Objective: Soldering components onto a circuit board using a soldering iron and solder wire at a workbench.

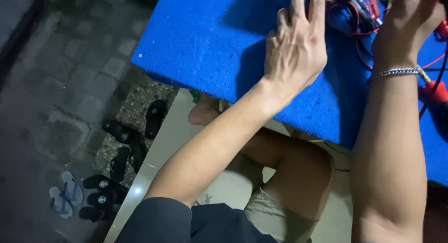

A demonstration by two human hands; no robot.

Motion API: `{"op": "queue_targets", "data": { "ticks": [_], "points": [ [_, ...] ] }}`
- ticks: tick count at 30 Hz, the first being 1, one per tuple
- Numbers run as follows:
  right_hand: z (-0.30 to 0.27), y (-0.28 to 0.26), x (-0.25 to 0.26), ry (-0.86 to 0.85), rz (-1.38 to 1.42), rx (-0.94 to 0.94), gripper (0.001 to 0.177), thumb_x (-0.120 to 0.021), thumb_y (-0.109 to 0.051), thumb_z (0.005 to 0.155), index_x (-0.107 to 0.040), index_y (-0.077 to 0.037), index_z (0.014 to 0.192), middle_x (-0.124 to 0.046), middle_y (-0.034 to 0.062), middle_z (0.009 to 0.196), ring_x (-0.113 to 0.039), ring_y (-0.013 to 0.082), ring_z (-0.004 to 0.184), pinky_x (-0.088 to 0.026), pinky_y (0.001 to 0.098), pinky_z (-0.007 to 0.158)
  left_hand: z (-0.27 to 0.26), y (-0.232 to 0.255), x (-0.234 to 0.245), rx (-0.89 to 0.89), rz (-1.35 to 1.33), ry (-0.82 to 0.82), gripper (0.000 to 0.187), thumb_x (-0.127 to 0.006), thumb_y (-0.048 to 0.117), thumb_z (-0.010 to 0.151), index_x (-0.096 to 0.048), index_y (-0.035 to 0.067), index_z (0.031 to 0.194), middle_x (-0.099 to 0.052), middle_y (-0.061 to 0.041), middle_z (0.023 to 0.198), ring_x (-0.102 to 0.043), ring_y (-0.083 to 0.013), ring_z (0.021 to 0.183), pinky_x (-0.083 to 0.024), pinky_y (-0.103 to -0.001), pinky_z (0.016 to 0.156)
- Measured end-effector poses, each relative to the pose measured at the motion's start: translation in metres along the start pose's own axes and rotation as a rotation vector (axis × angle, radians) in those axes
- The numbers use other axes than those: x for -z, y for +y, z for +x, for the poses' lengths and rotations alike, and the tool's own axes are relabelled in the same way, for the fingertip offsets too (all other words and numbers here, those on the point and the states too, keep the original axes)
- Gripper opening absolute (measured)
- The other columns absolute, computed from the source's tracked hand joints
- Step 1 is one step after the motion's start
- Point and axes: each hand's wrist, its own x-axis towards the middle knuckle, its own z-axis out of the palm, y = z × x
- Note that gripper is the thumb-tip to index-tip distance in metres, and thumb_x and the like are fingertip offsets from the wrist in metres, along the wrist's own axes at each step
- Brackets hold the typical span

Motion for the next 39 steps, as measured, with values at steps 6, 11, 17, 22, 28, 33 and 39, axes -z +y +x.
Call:
{"op": "queue_targets", "data": {
  "ticks": [6, 11, 17, 22, 28, 33, 39],
  "points": [
    [0.031, -0.037, -0.001, 0.124, 0.527, -0.279, 0.006, -0.064, 0.002, 0.123, -0.060, 0.004, 0.119, -0.061, 0.0197, 0.108, -0.059, 0.0301, 0.100, -0.048, 0.0439, 0.089, 0.012, -0.012, -0.009, 0.006, 0.193, 0.058, 0.039, -0.061, 0.037, 0.093, -0.056, 0.015, 0.125, -0.055, -0.009, 0.111, -0.060, -0.0306, 0.100, -0.053, -0.048, 0.071],
    [0.044, -0.056, 0.004, 0.165, 0.720, -0.376, 0.019, -0.065, -0.002, 0.120, -0.047, -0.003, 0.125, -0.050, 0.0172, 0.107, -0.047, 0.0272, 0.098, -0.043, 0.0422, 0.094, 0.028, -0.017, -0.027, 0.023, 0.074, -0.064, 0.064, -0.079, 0.054, 0.080, -0.059, 0.015, 0.128, -0.060, -0.011, 0.124, -0.060, -0.0336, 0.113, -0.052, -0.055, 0.083],
    [0.058, -0.065, 0.005, 0.204, 0.779, -0.481, 0.032, -0.060, 0.014, 0.111, -0.050, -0.004, 0.135, -0.059, 0.0166, 0.116, -0.053, 0.0237, 0.104, -0.045, 0.0368, 0.097, 0.017, -0.024, -0.010, -0.038, 0.257, -0.100, 0.066, -0.085, 0.064, 0.068, -0.064, 0.020, 0.112, -0.062, -0.005, 0.109, -0.060, -0.0276, 0.105, -0.052, -0.049, 0.078],
    [0.054, -0.059, 0.003, 0.211, 0.873, -0.459, 0.037, -0.062, 0.013, 0.108, -0.046, -0.004, 0.138, -0.062, 0.0233, 0.125, -0.064, 0.0325, 0.117, -0.053, 0.0412, 0.104, 0.010, -0.037, 0.001, -0.048, 0.021, -0.042, 0.023, -0.051, 0.019, 0.086, -0.065, 0.002, 0.095, -0.065, -0.020, 0.097, -0.063, -0.0407, 0.091, -0.055, -0.051, 0.069],
    [0.057, -0.065, 0.009, 0.192, 0.833, -0.454, 0.043, -0.063, 0.010, 0.107, -0.047, -0.007, 0.143, -0.063, 0.0300, 0.127, -0.066, 0.0355, 0.121, -0.056, 0.0420, 0.099, 0.010, -0.015, 0.035, -0.029, -0.248, -0.015, 0.038, -0.068, 0.032, 0.095, -0.046, 0.005, 0.110, -0.061, -0.023, 0.100, -0.064, -0.0483, 0.083, -0.051, -0.055, 0.077],
    [0.060, -0.073, 0.010, 0.198, 0.857, -0.446, 0.043, -0.064, 0.008, 0.109, -0.047, -0.007, 0.145, -0.061, 0.0273, 0.127, -0.066, 0.0338, 0.122, -0.055, 0.0412, 0.104, 0.021, -0.003, 0.053, -0.055, -0.141, 0.046, 0.008, -0.051, 0.011, 0.098, -0.049, 0.005, 0.103, -0.057, -0.022, 0.100, -0.059, -0.0412, 0.081, -0.053, -0.048, 0.066],
    [0.063, -0.081, 0.012, 0.163, 0.857, -0.476, 0.045, -0.064, 0.011, 0.109, -0.047, -0.007, 0.145, -0.064, 0.0285, 0.125, -0.067, 0.0307, 0.120, -0.055, 0.0359, 0.100, 0.023, 0.010, 0.053, -0.078, 0.075, 0.109, 0.017, -0.042, 0.008, 0.098, -0.058, 0.006, 0.094, -0.058, -0.017, 0.100, -0.062, -0.0352, 0.082, -0.056, -0.040, 0.054]
  ]
}}
